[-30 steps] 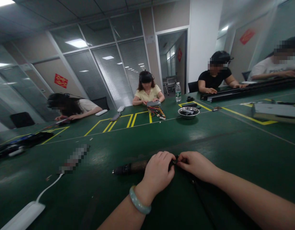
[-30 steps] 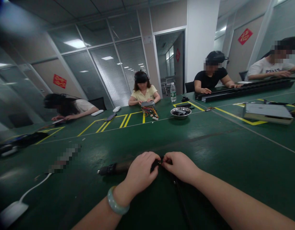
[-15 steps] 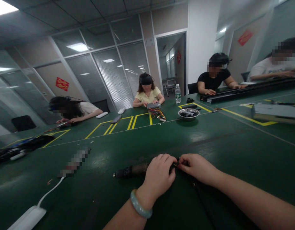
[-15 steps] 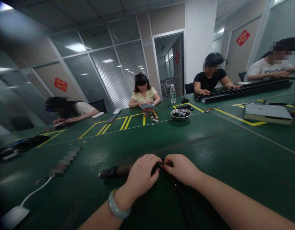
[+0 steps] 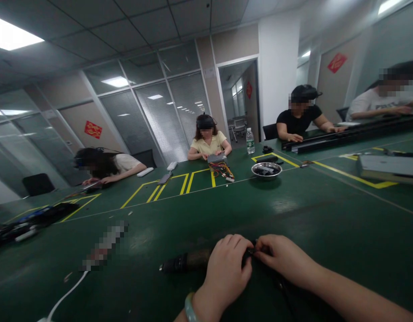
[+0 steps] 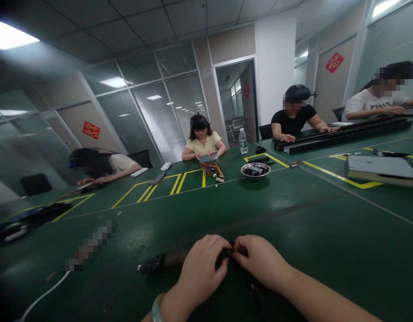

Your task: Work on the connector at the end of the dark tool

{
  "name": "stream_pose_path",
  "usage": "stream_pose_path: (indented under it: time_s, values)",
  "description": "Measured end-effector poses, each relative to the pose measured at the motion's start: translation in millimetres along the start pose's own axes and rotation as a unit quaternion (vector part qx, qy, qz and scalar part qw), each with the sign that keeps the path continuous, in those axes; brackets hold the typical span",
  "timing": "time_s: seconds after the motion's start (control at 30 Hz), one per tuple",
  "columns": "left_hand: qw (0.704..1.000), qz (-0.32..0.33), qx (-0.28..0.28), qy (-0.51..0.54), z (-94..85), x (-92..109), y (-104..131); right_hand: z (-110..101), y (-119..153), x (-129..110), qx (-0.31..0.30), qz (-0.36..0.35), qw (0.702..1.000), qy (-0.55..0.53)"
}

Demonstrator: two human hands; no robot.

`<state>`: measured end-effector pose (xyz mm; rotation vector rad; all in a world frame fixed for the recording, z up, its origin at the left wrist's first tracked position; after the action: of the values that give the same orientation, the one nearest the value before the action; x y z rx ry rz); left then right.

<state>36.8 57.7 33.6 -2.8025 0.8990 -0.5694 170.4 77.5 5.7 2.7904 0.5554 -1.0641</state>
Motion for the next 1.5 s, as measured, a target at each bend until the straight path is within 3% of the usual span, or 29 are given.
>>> stream_pose_path:
  time_s: [0.93, 1.5]
  values:
    - [0.998, -0.014, -0.014, 0.063, 11.6, -12.6, -4.9, 5.1, -2.4, 7.8, -0.015, 0.042, 0.999, -0.019]
    - [0.998, -0.009, -0.023, 0.065, 14.5, -15.0, -6.0, 8.3, -4.6, 8.2, -0.01, 0.03, 0.999, -0.014]
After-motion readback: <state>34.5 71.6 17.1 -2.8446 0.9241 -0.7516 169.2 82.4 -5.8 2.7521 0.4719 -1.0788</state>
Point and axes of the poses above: each hand's wrist, its own y-axis away from the middle knuckle, its own z-axis out of the palm, x = y × z, the point moved 7 cm from there along -y, towards the middle knuckle, and after that the axes turned 2 degrees about -x, right-handed, at the moved point
